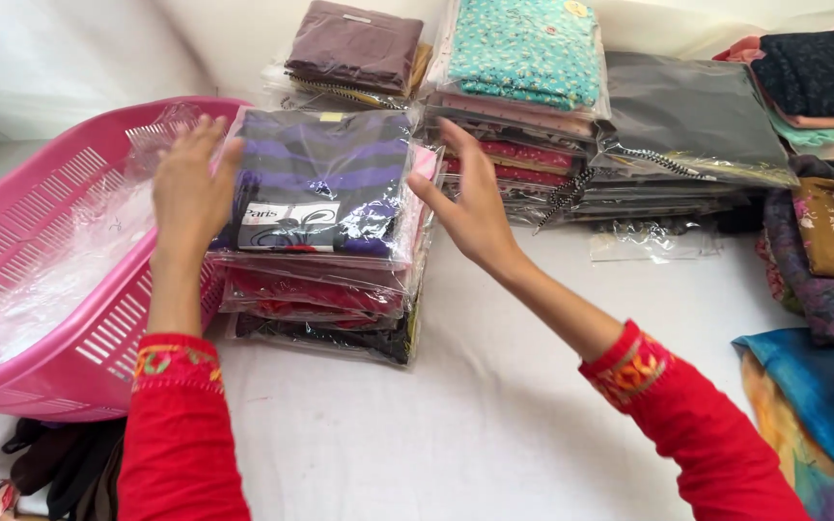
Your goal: The person places folded garments, including a pink striped top, a grey t-shirt, and a purple striped shirt, into clear plastic bags. They seal each bag and stack the packaged items on a pile to the left.
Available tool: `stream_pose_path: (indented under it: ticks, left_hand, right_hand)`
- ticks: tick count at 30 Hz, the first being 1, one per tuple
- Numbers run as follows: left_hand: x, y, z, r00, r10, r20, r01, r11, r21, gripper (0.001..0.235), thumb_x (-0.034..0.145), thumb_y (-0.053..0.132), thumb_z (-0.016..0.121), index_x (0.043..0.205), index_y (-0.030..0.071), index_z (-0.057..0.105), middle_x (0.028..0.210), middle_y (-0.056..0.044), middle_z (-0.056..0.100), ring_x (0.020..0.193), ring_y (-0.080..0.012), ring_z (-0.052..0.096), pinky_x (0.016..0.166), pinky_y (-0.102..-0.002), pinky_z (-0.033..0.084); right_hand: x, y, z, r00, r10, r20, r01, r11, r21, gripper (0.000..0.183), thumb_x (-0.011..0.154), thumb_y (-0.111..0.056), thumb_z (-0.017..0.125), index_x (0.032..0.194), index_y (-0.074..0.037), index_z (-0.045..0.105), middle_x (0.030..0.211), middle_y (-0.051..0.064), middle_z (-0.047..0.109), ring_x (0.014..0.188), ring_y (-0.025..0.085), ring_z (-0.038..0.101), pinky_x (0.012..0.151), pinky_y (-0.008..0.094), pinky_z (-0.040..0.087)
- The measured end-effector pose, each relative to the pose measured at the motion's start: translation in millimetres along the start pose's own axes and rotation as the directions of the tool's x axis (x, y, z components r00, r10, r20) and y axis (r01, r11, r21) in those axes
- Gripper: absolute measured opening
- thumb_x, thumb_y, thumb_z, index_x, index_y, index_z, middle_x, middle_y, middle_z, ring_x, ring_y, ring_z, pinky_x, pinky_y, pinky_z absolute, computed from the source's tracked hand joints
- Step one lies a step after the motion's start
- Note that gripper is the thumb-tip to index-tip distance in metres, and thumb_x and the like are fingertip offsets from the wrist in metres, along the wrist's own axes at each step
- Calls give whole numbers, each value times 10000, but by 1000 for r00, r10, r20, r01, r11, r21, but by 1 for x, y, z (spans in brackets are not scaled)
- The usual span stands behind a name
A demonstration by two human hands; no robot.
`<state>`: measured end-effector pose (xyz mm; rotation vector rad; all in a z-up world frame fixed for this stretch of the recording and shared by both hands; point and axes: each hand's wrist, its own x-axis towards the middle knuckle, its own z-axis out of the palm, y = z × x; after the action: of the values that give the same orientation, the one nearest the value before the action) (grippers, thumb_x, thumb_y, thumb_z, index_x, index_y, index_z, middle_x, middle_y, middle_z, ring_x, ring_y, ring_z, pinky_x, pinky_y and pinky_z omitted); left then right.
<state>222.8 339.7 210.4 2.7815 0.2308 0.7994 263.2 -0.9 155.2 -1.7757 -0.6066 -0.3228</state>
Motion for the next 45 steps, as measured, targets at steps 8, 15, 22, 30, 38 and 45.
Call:
stream_pose_path:
  ticks: [8,15,22,30,38,45]
  left_hand:
    - [34,22,48,966,9,258,-27,997,67,919,866,852,325,1605,309,273,1695,-109,129,1577,-309,87,1206,-619,68]
    - [29,5,71,976,50,211,-49,999,-10,902,908,805,354,1638,287,237,1709,-126,151,1576,-343,111,1244,-582,37]
    - [21,-3,81,979,147,144,-145,989,-27,866,982,751,386,1654,224,241,1709,-164,186,1587,-361,141,1263,-546,68]
    - [22,0,73,963,71,261,-45,993,-107,847,958,732,404,1628,227,288,1674,-156,260,1539,-334,244,1215,-452,235]
    - [22,-3,74,956,31,293,16,988,-157,806,961,705,387,1611,231,343,1667,-136,299,1526,-333,274,1215,-458,224]
    - [2,-1,70,967,217,-132,-232,967,-104,617,1134,587,469,1451,68,572,1516,-196,546,1384,-410,506,1136,-502,394]
  right_hand:
    - [84,-6,56,868,-215,448,463,680,-569,865,874,-859,383,1600,-391,343,1715,122,174,1567,470,92,1173,742,15]
    - [71,19,75,855,-60,515,389,731,-561,926,815,-916,349,1602,-430,312,1720,110,167,1559,464,90,1189,745,20]
    - [60,27,80,873,-82,480,371,750,-547,915,825,-912,386,1591,-415,343,1704,130,215,1552,474,127,1182,735,63]
    - [56,29,84,882,-50,468,340,754,-562,915,822,-914,374,1588,-413,352,1696,139,238,1546,477,150,1181,743,67]
    - [54,27,89,891,-36,452,330,736,-591,918,809,-925,354,1579,-424,355,1682,146,247,1535,481,161,1163,759,58]
    - [51,19,95,917,-68,394,316,726,-610,918,788,-929,381,1558,-429,403,1675,128,287,1540,466,195,1167,770,76]
